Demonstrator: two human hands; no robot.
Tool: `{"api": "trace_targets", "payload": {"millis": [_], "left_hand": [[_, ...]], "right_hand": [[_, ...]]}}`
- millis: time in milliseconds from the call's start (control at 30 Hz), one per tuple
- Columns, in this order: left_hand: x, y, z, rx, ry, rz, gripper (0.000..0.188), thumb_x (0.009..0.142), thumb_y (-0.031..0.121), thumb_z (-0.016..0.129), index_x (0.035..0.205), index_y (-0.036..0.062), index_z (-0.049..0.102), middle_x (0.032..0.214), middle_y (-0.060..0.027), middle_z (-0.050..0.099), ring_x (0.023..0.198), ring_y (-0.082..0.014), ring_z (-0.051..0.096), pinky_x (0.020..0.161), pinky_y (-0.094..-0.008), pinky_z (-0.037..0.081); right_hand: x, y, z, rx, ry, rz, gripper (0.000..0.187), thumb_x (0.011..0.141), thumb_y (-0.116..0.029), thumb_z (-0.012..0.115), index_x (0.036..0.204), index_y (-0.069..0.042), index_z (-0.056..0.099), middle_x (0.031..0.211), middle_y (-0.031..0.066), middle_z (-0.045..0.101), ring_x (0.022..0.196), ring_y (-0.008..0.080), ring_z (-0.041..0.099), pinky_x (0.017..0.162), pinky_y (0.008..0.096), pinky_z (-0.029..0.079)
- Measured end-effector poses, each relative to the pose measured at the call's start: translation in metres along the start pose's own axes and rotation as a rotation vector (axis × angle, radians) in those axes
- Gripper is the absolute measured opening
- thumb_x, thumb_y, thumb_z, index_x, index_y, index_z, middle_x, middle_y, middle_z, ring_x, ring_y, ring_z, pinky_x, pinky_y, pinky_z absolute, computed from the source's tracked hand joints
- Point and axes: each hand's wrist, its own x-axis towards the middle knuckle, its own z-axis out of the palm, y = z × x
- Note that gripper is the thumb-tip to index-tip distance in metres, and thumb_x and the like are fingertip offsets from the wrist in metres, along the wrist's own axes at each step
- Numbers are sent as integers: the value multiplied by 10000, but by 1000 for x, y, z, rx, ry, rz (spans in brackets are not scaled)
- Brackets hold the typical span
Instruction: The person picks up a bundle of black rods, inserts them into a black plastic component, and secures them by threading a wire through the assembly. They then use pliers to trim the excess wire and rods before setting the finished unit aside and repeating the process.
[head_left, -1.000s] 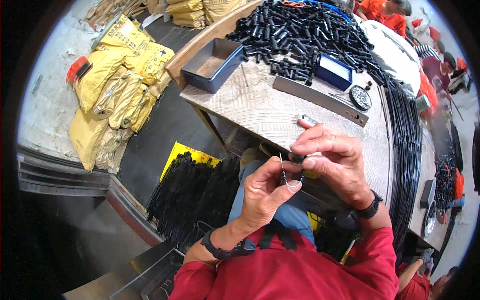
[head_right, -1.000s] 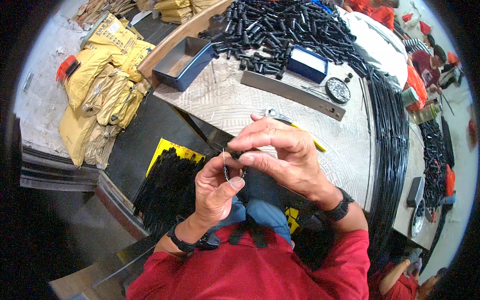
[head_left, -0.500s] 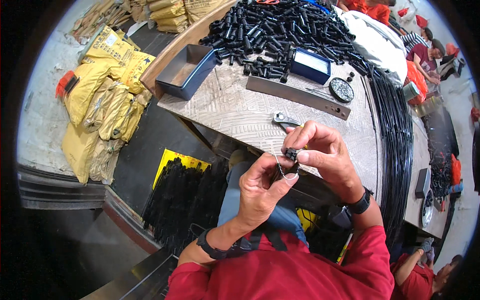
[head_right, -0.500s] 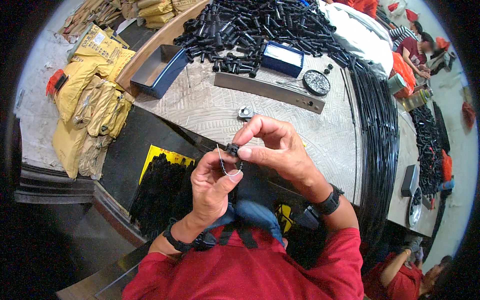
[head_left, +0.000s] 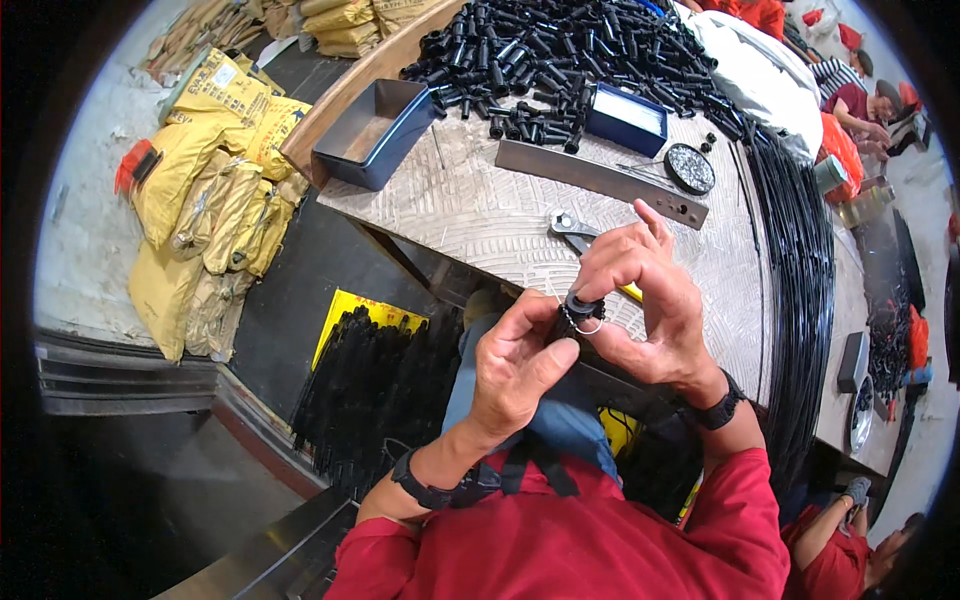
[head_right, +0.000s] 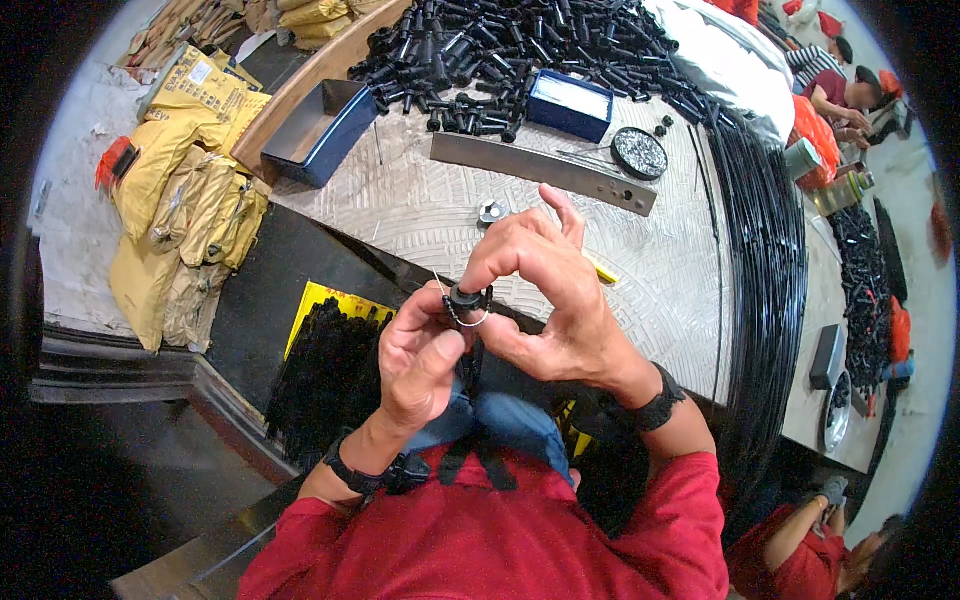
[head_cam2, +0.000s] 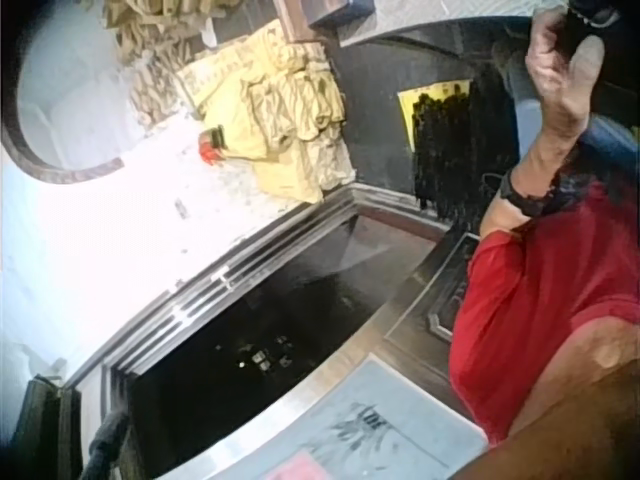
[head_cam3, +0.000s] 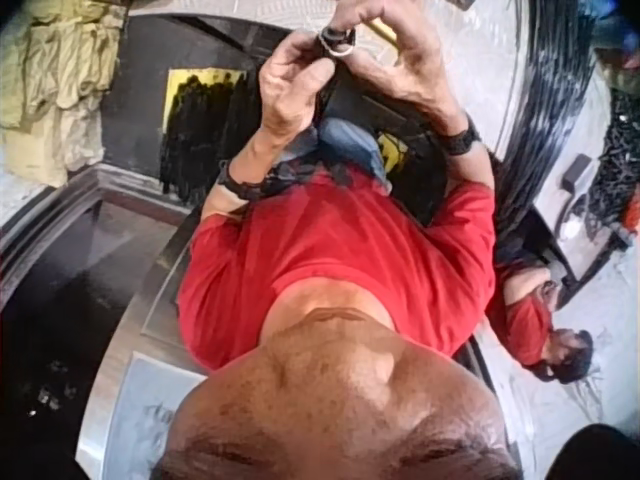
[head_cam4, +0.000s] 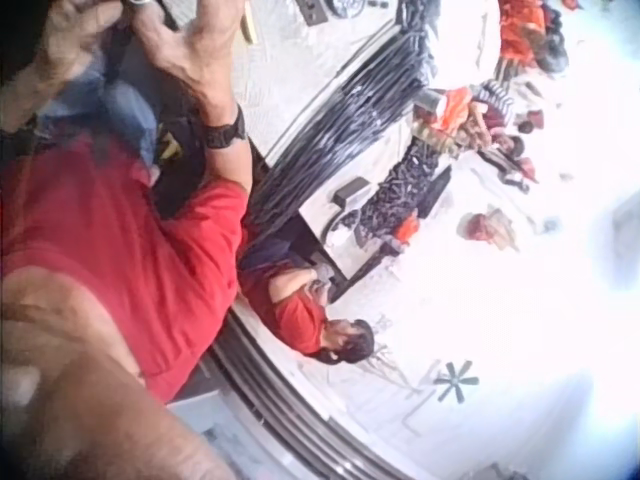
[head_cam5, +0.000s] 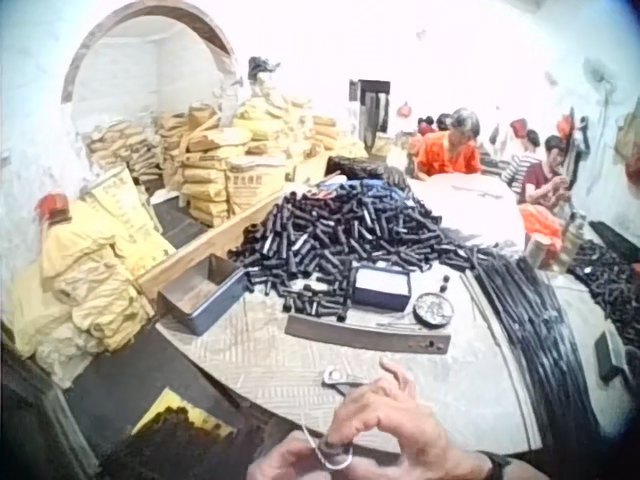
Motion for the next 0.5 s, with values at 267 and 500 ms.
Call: {"api": "trace_targets", "payload": {"millis": [267,500], "left_hand": [[-5,5,0,11,66,-4,311,774,15,646,1058,-27,526,923,-24,545,836,-79,523,780,-219,420],[1,9,-4,65,1,78,282,774,-30,620,1041,-36,530,935,-23,514,877,-95,512,815,-228,402]], "right_hand": [[-12,7,15,67,95,-71,190,615,-195,700,758,-123,598,867,21,566,924,226,504,1000,525,120],[-13,11,23,163,139,-80,178,633,-169,706,771,-125,603,853,19,567,923,218,499,1013,505,111]]}}
